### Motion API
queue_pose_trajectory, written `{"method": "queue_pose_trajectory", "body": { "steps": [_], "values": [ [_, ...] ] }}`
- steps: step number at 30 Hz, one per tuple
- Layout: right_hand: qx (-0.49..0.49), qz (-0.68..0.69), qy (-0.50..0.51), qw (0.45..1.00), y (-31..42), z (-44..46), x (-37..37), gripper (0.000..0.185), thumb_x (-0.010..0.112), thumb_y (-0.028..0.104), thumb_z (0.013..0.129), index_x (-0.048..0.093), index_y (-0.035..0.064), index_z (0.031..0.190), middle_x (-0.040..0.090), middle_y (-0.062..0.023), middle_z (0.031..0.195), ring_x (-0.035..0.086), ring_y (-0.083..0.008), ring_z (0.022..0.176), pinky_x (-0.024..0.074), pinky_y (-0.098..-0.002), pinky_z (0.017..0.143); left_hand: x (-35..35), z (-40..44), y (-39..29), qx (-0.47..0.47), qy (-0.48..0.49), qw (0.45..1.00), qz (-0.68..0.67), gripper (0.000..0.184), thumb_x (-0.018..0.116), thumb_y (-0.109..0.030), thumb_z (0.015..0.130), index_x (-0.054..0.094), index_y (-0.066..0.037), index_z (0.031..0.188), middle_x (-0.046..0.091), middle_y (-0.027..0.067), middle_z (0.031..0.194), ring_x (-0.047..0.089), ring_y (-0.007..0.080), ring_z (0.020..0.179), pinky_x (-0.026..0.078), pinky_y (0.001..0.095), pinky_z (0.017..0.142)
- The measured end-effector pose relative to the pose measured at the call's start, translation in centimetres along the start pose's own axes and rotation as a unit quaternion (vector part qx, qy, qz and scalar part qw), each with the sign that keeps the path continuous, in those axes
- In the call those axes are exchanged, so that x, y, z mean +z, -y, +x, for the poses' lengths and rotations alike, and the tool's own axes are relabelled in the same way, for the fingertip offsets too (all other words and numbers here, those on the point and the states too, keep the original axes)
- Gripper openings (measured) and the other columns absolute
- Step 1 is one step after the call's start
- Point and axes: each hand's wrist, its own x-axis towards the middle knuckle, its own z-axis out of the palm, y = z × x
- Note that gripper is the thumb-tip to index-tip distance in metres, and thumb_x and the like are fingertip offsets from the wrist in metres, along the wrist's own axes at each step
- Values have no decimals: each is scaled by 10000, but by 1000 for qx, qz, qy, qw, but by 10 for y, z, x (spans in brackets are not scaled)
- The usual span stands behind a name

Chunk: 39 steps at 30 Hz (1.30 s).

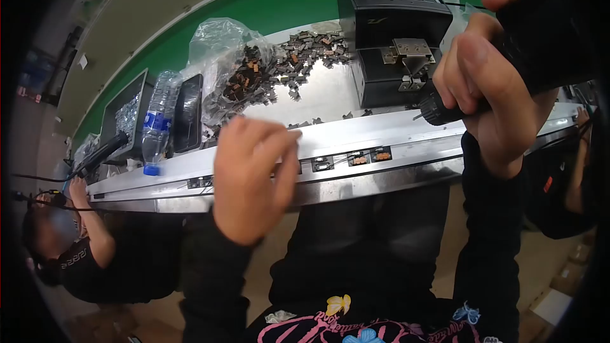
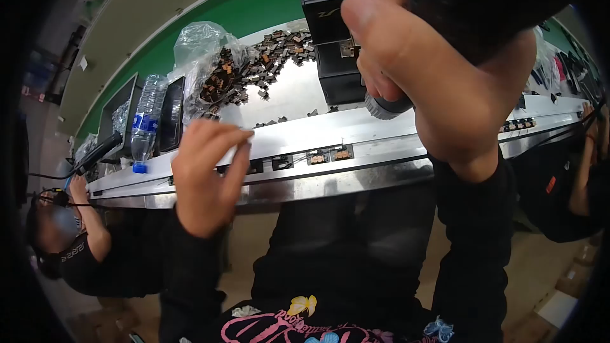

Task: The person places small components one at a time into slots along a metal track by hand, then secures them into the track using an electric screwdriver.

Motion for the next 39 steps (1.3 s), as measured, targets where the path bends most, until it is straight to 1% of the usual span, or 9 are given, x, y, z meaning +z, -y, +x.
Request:
{"method": "queue_pose_trajectory", "body": {
  "steps": [7,12,15,17,20,22,28,35,39],
  "values": [
    [2,28,-45,999,4,-13,2,436,566,69,927,450,-31,1335,429,-17,624,405,-86,444,401,-284,445,35,67,87,84,254,962,60,135,676,-55,846,739,-27,962,660,135,943,649,352,990,551,446,862],
    [22,19,-77,997,9,-19,-2,422,561,83,931,457,-24,1326,434,-12,633,402,-85,445,401,-286,445,41,68,93,117,282,952,39,154,676,-43,850,728,-21,994,651,135,976,657,347,965,555,436,842],
    [-10,27,-24,999,6,-22,-7,430,559,84,924,448,-19,1325,442,-18,644,404,-97,447,408,-290,453,25,61,64,106,183,977,-29,124,631,-4,910,700,-8,1013,633,148,994,661,352,900,541,422,787],
    [33,41,-44,998,13,-25,2,451,553,89,918,427,-16,1338,442,-18,643,406,-104,444,417,-302,462,4,53,28,58,158,984,-59,106,612,-7,938,686,-1,1014,633,159,989,667,359,872,539,418,762],
    [132,-4,17,991,32,-17,13,479,555,86,907,408,-20,1350,439,-19,645,411,-109,439,426,-315,467,-7,24,3,33,137,986,-94,217,631,69,876,694,-6,1071,632,156,961,672,339,842,546,397,728],
    [116,-8,2,993,34,-22,31,485,555,91,904,405,-20,1352,437,-20,644,412,-110,437,428,-318,468,-2,7,-7,21,121,988,-95,252,644,88,849,699,2,1079,628,143,945,661,325,819,542,393,720],
    [110,7,29,993,25,-23,34,487,549,99,901,404,-16,1352,434,-25,642,415,-112,435,432,-317,470,25,-21,1,46,55,995,-69,232,716,58,797,697,14,1023,610,122,928,590,291,789,494,387,690],
    [79,25,69,994,5,-28,21,481,545,94,902,402,-7,1350,425,-23,638,397,-110,433,430,-315,467,13,-28,10,39,56,997,-28,248,728,62,778,696,12,1019,604,110,915,577,283,771,490,381,677],
    [107,38,38,993,17,-27,42,462,549,81,914,396,1,1342,436,-24,641,400,-110,435,430,-316,472,9,-32,10,31,22,998,-54,256,736,75,764,696,13,1009,619,112,939,590,285,791,498,366,688]
  ]
}}
